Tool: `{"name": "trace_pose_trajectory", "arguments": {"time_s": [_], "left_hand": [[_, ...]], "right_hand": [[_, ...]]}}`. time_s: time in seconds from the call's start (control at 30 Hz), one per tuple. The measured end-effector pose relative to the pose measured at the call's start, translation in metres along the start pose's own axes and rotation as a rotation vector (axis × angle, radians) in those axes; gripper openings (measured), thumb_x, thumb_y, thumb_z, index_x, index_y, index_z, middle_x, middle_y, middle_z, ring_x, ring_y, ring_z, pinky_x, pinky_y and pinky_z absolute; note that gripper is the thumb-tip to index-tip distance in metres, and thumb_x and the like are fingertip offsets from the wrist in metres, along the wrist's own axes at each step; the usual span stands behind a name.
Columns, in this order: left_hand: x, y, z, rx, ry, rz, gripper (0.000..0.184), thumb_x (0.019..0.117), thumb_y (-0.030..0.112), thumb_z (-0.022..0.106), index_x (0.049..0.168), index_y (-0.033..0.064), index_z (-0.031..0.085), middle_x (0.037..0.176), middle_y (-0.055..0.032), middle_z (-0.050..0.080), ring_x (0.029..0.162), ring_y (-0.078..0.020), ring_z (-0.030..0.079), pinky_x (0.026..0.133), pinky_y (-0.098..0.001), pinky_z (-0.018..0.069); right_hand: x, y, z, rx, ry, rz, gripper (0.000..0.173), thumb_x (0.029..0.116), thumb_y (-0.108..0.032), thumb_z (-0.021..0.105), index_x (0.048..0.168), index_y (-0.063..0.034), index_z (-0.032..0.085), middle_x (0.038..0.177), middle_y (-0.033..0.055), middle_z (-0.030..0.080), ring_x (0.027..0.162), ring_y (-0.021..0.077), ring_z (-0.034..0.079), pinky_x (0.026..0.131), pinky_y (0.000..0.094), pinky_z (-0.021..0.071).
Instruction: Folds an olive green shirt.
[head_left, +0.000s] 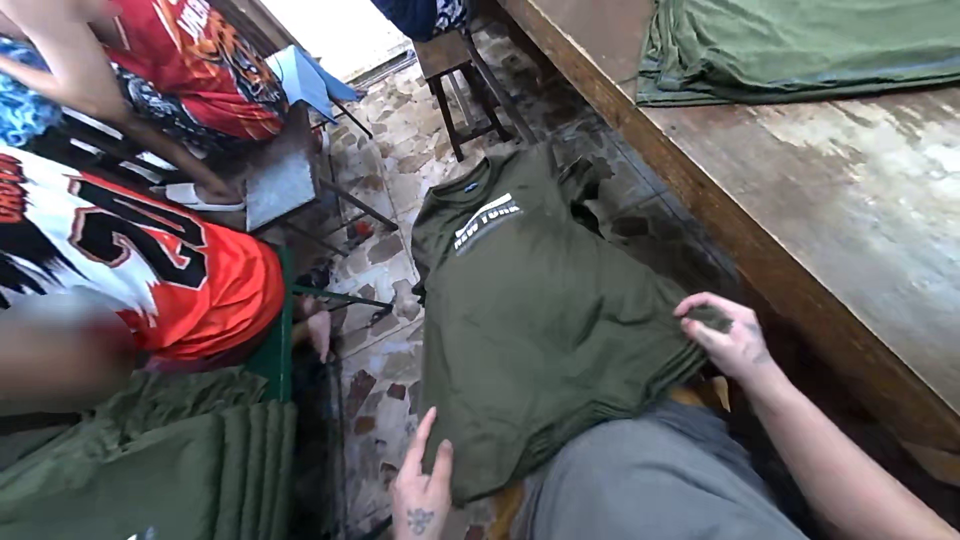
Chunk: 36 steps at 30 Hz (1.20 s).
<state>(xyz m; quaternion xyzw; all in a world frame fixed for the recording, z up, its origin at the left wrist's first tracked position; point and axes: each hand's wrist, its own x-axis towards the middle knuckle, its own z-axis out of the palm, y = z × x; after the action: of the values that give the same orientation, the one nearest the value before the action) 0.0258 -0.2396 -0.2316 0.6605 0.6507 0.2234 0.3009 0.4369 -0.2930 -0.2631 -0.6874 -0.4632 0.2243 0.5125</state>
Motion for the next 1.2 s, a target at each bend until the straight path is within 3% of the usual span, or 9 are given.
{"name": "trace_pose_trajectory", "arguments": {"time_s": [0.1,0.17,0.23,0.3,0.37,0.43,0.7,1.0,1.2], "left_hand": [[0.023,0.038,0.011,0.142,-0.158,0.374,0.059,0.0977,0.044,0.058,0.145,0.0081,0.058,0.122,-0.0164,0.073,0.104,-0.0304,0.074,0.084,-0.0555,0.0578],[0.042,0.074,0.032,0.152,-0.400,0.378,0.088,0.0826,0.064,0.069,0.149,0.0074,0.053,0.109,-0.0203,0.074,0.094,-0.0389,0.073,0.077,-0.0636,0.0565],[0.047,0.094,0.053,0.134,-0.653,0.208,0.066,0.0836,0.041,0.080,0.130,-0.0023,0.063,0.108,-0.0243,0.072,0.103,-0.0400,0.069,0.093,-0.0599,0.0523],[0.047,0.095,0.070,0.069,-0.741,-0.064,0.034,0.0983,0.015,0.065,0.118,-0.0122,0.065,0.113,-0.0270,0.069,0.111,-0.0341,0.065,0.102,-0.0500,0.0457],[0.045,0.066,0.089,-0.321,-0.568,-0.094,0.026,0.0928,0.010,0.067,0.113,-0.0069,0.063,0.098,-0.0075,0.069,0.093,-0.0085,0.066,0.091,-0.0282,0.0538],[0.043,0.044,0.108,-0.684,-0.505,0.000,0.026,0.0842,0.001,0.070,0.109,-0.0010,0.064,0.095,0.0030,0.072,0.092,-0.0009,0.068,0.089,-0.0243,0.0574],[0.039,0.042,0.111,-0.627,-0.522,0.073,0.032,0.0822,0.005,0.076,0.112,-0.0026,0.065,0.098,0.0027,0.073,0.095,0.0006,0.068,0.092,-0.0240,0.0570],[0.038,0.045,0.112,-0.567,-0.515,0.070,0.036,0.0812,0.006,0.076,0.113,-0.0054,0.063,0.099,0.0004,0.073,0.095,-0.0001,0.068,0.092,-0.0238,0.0569],[0.037,0.055,0.110,-0.446,-0.545,0.077,0.034,0.0843,0.007,0.076,0.114,-0.0051,0.066,0.103,-0.0028,0.073,0.098,-0.0001,0.067,0.094,-0.0237,0.0548]], "right_hand": [[0.008,-0.041,0.044,-0.023,-0.186,-0.307,0.021,0.0854,-0.012,0.061,0.098,0.0007,0.072,0.094,0.0114,0.075,0.088,0.0112,0.071,0.081,0.0284,0.0580],[0.013,-0.071,0.080,0.029,-0.357,-0.411,0.022,0.0873,-0.012,0.069,0.104,0.0018,0.072,0.098,0.0161,0.076,0.091,0.0231,0.074,0.083,0.0388,0.0604],[0.006,-0.080,0.111,0.072,-0.558,-0.468,0.042,0.0903,-0.024,0.074,0.122,0.0026,0.068,0.111,0.0212,0.073,0.102,0.0323,0.072,0.091,0.0466,0.0579],[0.004,-0.073,0.127,0.102,-0.656,-0.477,0.058,0.0922,-0.029,0.070,0.138,0.0043,0.059,0.115,0.0253,0.069,0.101,0.0359,0.070,0.090,0.0480,0.0566],[0.009,-0.063,0.124,0.202,-0.741,-0.367,0.054,0.0970,-0.014,0.059,0.146,0.0052,0.049,0.114,0.0253,0.066,0.097,0.0294,0.066,0.090,0.0403,0.0549],[0.007,-0.051,0.121,0.312,-0.725,-0.289,0.050,0.0921,0.001,0.050,0.141,0.0072,0.052,0.103,0.0229,0.066,0.086,0.0241,0.066,0.082,0.0351,0.0563],[-0.004,-0.045,0.121,0.358,-0.621,-0.130,0.044,0.0999,-0.018,0.055,0.136,0.0069,0.055,0.097,0.0128,0.064,0.080,0.0100,0.061,0.075,0.0236,0.0534],[-0.005,-0.044,0.120,0.260,-0.580,-0.185,0.044,0.0903,0.002,0.050,0.134,0.0064,0.058,0.110,0.0227,0.069,0.094,0.0229,0.067,0.087,0.0326,0.0550],[-0.001,-0.052,0.114,0.187,-0.615,-0.043,0.044,0.1017,-0.026,0.055,0.136,0.0008,0.059,0.094,0.0138,0.068,0.080,0.0161,0.063,0.077,0.0310,0.0534]]}}
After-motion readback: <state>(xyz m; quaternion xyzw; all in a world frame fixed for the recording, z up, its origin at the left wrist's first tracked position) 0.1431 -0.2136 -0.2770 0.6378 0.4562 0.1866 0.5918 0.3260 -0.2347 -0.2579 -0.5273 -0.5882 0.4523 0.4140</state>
